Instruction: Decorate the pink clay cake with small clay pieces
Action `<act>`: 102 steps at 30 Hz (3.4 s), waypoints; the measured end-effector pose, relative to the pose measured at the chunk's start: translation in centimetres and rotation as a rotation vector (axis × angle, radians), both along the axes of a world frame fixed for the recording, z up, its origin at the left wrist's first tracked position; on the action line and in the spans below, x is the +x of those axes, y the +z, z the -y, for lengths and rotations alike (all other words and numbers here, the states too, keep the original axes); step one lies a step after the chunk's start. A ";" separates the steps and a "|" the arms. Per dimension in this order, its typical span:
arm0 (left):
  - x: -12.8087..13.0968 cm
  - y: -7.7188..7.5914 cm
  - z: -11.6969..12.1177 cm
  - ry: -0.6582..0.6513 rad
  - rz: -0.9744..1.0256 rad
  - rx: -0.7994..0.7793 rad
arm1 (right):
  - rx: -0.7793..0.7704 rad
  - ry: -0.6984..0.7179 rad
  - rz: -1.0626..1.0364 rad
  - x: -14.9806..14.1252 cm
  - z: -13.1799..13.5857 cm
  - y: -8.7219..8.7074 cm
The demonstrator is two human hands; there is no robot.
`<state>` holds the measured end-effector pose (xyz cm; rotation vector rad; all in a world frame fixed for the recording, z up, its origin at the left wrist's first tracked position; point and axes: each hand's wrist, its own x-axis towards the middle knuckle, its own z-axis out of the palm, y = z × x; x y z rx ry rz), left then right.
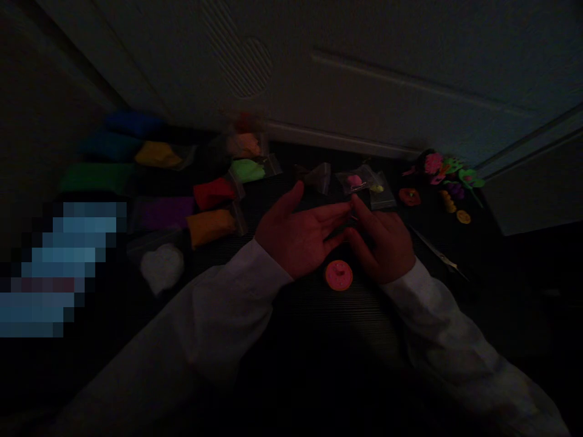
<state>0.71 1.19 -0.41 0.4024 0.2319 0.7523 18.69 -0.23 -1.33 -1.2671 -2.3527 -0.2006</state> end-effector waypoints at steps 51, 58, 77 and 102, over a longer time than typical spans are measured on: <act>1.3 -1.1 -0.2 0.239 -0.487 -0.055 | -0.221 -0.636 -0.184 9.2 -1.3 3.2; 1.4 -1.2 -0.2 0.226 -0.494 -0.073 | -0.574 -0.539 0.071 15.5 4.0 2.2; 1.7 -1.0 0.0 0.194 -0.570 -0.052 | -0.900 -0.512 0.049 22.3 8.9 3.1; 1.6 -1.5 0.2 0.184 -0.711 0.208 | -0.436 0.059 0.397 9.0 5.6 7.9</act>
